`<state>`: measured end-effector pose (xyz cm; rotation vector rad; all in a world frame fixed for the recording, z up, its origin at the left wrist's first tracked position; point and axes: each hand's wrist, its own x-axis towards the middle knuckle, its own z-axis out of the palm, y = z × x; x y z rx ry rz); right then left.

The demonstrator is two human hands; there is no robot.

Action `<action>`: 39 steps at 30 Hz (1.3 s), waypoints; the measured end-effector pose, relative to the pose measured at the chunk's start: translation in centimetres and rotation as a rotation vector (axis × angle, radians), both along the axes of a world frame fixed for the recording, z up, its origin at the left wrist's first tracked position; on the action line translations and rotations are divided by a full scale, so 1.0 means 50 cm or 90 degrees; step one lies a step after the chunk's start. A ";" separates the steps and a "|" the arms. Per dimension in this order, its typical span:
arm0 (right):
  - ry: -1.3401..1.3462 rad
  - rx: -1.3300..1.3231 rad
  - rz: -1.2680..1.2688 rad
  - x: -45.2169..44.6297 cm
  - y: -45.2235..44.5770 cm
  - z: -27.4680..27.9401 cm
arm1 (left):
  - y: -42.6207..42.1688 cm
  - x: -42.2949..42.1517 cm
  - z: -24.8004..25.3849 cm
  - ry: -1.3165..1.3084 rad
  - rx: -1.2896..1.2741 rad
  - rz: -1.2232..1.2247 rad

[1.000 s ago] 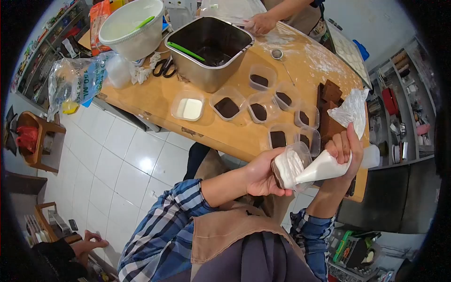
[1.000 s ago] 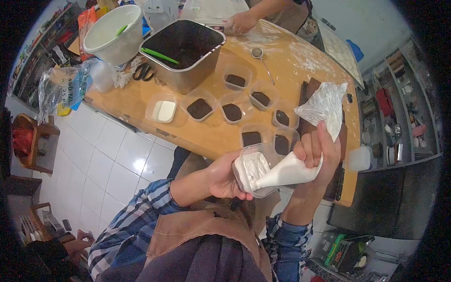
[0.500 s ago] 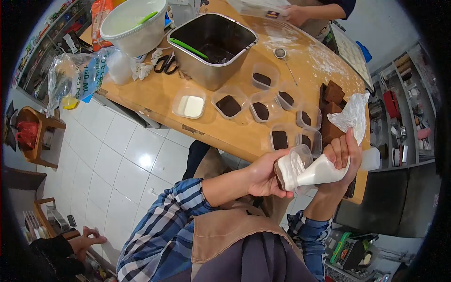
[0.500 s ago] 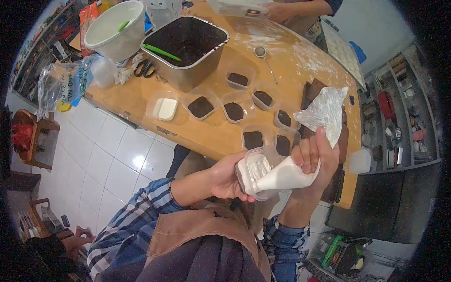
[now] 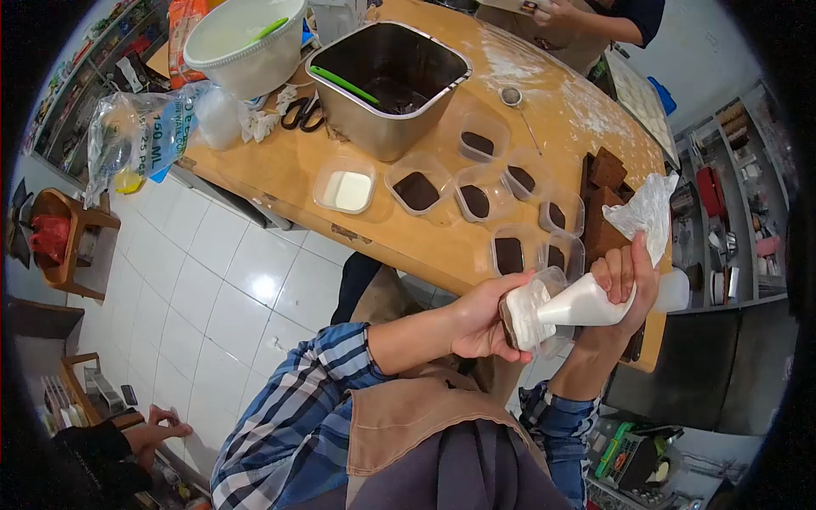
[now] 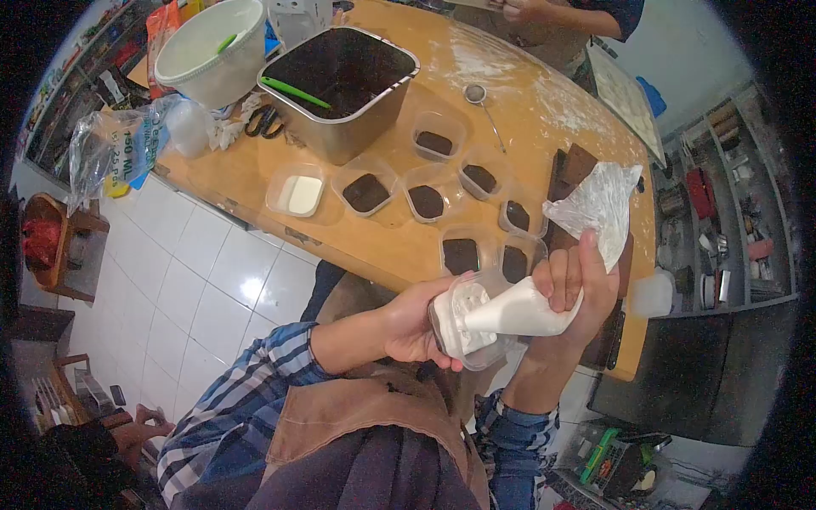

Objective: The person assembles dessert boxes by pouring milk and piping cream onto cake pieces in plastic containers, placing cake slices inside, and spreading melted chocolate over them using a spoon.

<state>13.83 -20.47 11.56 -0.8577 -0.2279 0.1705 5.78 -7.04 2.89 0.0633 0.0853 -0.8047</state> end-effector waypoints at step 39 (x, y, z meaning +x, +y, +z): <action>0.036 0.108 -0.012 -0.013 -0.062 -0.035 | -0.031 -0.025 0.024 -0.166 0.392 0.259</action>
